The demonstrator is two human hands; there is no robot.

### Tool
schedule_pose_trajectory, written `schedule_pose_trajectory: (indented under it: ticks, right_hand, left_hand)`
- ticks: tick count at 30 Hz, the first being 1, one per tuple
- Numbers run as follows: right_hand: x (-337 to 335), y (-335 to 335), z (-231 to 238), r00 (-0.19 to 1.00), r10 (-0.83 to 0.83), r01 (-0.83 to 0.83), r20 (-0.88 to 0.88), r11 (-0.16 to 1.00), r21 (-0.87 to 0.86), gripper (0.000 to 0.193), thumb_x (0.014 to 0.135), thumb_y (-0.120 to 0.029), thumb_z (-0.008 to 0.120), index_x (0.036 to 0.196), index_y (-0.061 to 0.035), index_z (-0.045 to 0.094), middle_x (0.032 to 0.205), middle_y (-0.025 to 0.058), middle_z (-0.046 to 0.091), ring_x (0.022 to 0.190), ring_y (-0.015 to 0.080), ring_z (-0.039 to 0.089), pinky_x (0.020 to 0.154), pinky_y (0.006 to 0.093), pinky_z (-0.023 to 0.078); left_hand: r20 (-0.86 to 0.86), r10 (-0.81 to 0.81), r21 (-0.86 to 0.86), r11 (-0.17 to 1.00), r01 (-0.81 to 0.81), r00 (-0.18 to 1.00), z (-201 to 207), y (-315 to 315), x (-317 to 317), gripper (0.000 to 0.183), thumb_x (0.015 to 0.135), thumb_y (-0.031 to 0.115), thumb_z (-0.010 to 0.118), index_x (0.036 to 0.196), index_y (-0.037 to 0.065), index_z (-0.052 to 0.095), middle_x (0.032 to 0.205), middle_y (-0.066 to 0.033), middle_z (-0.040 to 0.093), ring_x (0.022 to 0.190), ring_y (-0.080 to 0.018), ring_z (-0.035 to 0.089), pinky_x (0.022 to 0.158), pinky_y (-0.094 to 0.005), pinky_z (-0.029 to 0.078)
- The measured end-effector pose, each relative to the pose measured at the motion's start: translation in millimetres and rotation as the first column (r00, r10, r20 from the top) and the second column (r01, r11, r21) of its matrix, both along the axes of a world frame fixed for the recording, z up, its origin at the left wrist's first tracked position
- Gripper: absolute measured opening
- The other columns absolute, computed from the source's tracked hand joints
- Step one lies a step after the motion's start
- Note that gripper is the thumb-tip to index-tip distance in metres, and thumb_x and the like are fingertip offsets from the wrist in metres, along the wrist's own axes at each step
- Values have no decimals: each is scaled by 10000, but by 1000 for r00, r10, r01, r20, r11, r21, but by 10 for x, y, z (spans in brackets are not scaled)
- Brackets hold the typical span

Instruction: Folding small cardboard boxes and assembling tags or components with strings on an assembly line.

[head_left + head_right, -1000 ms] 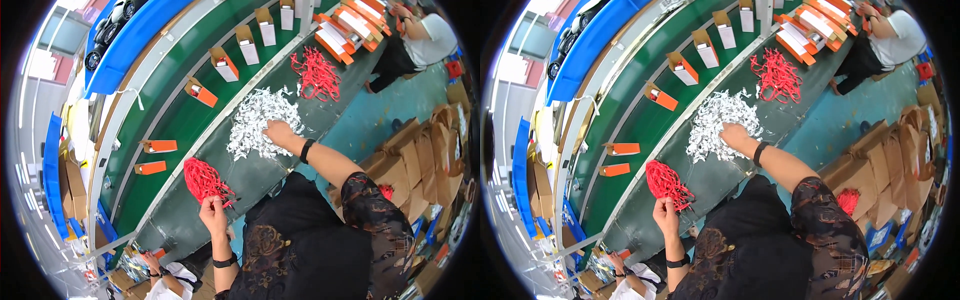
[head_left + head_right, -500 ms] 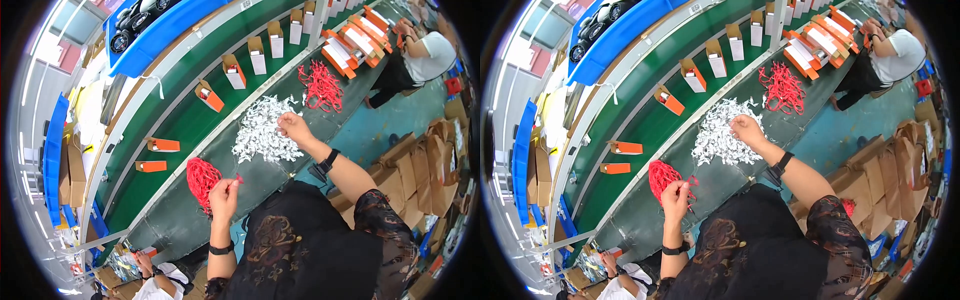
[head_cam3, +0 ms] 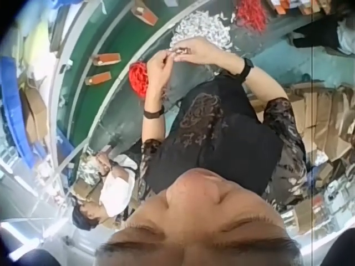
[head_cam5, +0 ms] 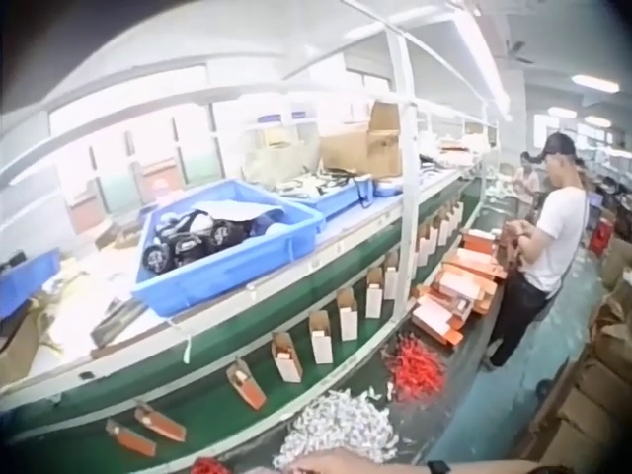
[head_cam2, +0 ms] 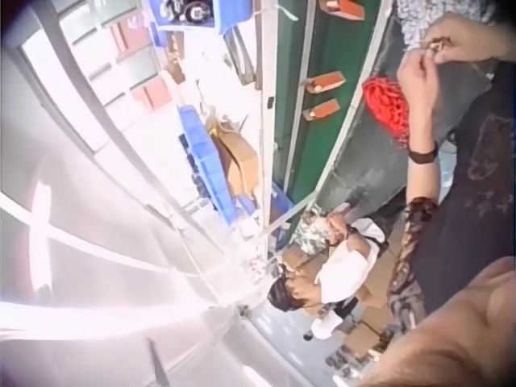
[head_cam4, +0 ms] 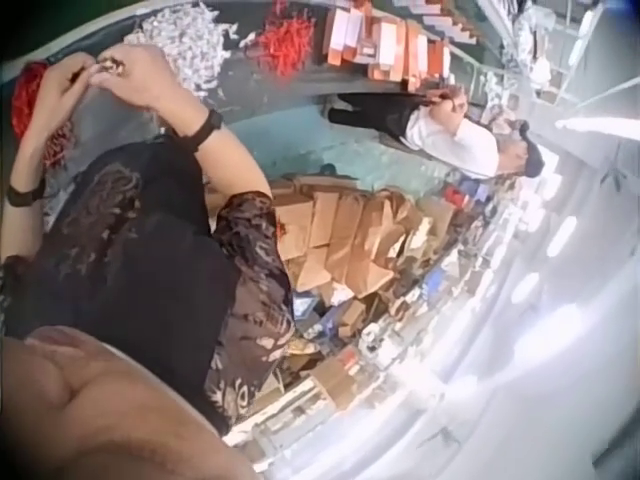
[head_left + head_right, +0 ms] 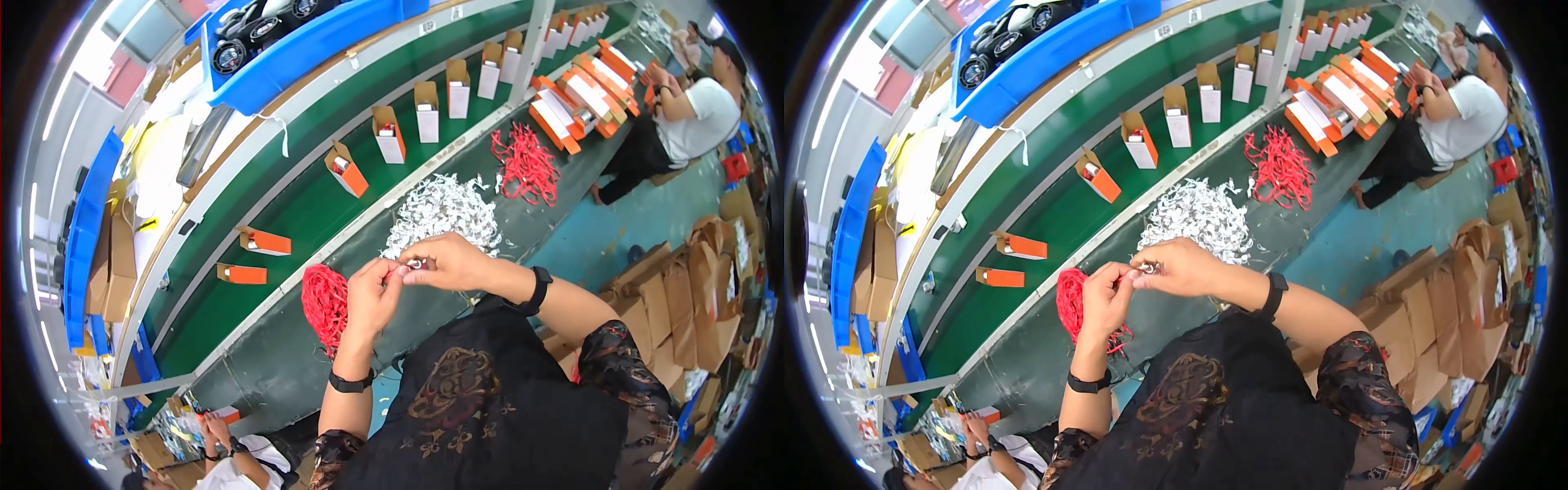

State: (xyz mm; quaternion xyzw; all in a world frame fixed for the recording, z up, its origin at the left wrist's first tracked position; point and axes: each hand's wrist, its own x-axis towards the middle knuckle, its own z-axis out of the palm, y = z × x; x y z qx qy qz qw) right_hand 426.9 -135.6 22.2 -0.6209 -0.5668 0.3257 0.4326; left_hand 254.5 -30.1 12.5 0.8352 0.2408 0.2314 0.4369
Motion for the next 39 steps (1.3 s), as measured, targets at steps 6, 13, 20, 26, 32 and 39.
schedule_pose_trajectory:
  ticks: [6, 13, 20, 26, 32, 39]
  right_hand:
    - [251, 48, -135, 996, 82, -84, -31, 995, -55, 210, 813, -199, 732, 908, -44, 627, 800, 107, 690, 697, 259, 683, 625, 363, 518]
    - [709, -85, -19, 710, 264, -338, -653, 941, 13, 129, 893, -82, 671, 934, -24, 564, 756, 63, 645, 693, 118, 641, 611, 282, 521]
    - [965, 29, 58, 955, 10, 54, -298, 977, 208, 188, 870, -151, 689, 986, -14, 633, 828, 111, 706, 722, 220, 696, 658, 333, 537]
    - [1297, -83, -236, 866, -271, 6, 421, 846, 533, 167, 842, -212, 662, 882, -55, 622, 823, 81, 610, 773, 287, 639, 653, 387, 512]
    - [1210, -360, -328, 966, 228, -248, 121, 949, 194, 108, 822, -133, 681, 839, -27, 675, 708, 90, 648, 661, 241, 642, 608, 315, 506]
    - [780, -191, -143, 146, 293, -166, -945, 949, 269, 146, 915, -116, 688, 813, -28, 632, 766, -2, 626, 578, 64, 489, 515, 221, 403]
  left_hand:
    - [-68, 107, 9, 994, -107, 992, 37, -112, 220, 130, 894, 137, 664, 844, 17, 672, 713, -92, 602, 633, -189, 575, 596, -301, 454]
    - [125, 295, -417, 882, -220, 947, -475, -172, 495, 219, 940, 199, 627, 844, 3, 648, 741, -26, 619, 669, -115, 563, 605, -260, 444]
    - [195, 599, -838, 513, -185, 777, -471, -977, 1089, 391, 1036, 358, 451, 1068, 8, 621, 714, -5, 584, 624, -121, 553, 549, -267, 405]
    - [-255, 246, 192, 961, -201, 935, -97, -843, 1117, 243, 982, 226, 530, 1026, 14, 641, 756, -161, 657, 664, -321, 642, 614, -405, 481]
    - [-195, 261, 135, 962, -238, 945, 281, -450, 901, 151, 963, 93, 537, 1051, -17, 591, 785, -104, 623, 664, -187, 582, 612, -314, 464]
    - [252, 338, -742, 669, -43, 907, -139, -714, 998, 161, 1014, 174, 532, 893, 81, 483, 770, 21, 512, 651, -58, 469, 588, -234, 413]
